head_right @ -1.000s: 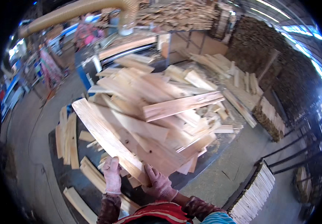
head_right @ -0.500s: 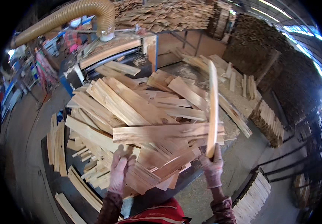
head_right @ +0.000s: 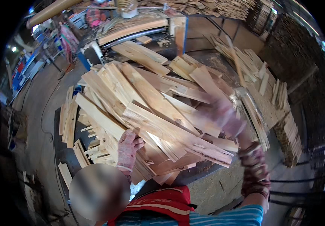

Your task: The person walks through a lumber workshop and begins sorting wooden planks on a workbench. They pick up individual planks, inspect them, and place them into separate piles based on size or type.

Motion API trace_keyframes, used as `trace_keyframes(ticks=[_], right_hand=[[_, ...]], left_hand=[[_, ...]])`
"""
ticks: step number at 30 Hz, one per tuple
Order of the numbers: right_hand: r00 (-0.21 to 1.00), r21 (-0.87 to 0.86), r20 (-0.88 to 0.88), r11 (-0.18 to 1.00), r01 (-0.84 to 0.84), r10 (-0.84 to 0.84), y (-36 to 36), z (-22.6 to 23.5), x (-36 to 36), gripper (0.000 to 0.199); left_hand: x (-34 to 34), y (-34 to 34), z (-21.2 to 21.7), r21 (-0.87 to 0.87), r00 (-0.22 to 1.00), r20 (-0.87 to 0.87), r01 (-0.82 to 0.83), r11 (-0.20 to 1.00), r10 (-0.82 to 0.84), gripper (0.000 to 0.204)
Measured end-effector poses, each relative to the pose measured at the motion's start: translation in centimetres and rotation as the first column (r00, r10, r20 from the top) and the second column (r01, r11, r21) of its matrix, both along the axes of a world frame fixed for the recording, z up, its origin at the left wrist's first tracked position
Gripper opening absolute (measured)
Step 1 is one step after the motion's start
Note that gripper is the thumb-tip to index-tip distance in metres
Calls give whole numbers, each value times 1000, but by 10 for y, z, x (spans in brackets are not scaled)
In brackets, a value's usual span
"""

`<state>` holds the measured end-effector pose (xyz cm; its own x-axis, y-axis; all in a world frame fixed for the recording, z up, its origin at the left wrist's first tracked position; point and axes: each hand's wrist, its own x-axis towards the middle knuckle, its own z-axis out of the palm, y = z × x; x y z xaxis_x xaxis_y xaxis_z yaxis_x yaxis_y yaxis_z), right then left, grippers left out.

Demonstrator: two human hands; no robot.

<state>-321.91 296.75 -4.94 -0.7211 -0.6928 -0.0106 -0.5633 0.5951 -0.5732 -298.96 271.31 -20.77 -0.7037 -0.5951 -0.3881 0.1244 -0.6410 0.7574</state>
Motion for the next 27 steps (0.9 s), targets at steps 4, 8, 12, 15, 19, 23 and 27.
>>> trace_keyframes(ticks=[4, 8, 12, 15, 19, 23, 27], right_hand=[[881, 318, -277, 902, -293, 384, -5, -100, 63, 98], [845, 177, -490, 973, -146, 216, -6, -113, 96, 83], [746, 94, -607, 957, -274, 273, -16, -95, 131, 66], [582, 117, -729, 904, -412, 360, -38, -65, 162, 52], [481, 83, -798, 856, -511, 365, -78, -42, 165, 46], [603, -97, -785, 932, -349, 144, -109, -55, 153, 71], [814, 181, -556, 981, -75, 165, -93, -125, 132, 92]], left_hand=[[13, -3, 3, -59, 985, -159, 60, 996, -69, 15], [21, -10, 25, -584, 986, -144, -157, 796, 89, 38], [18, -11, 116, -991, 993, -36, -51, -122, -116, 54], [33, -31, 124, -856, 879, 383, 223, -466, -283, 58], [77, -55, 98, -722, 620, 663, 678, -140, -420, 48], [143, -68, 38, -432, 870, 166, 487, 759, -464, 33], [161, -74, 13, -274, 953, 224, 261, 926, -203, 35]])
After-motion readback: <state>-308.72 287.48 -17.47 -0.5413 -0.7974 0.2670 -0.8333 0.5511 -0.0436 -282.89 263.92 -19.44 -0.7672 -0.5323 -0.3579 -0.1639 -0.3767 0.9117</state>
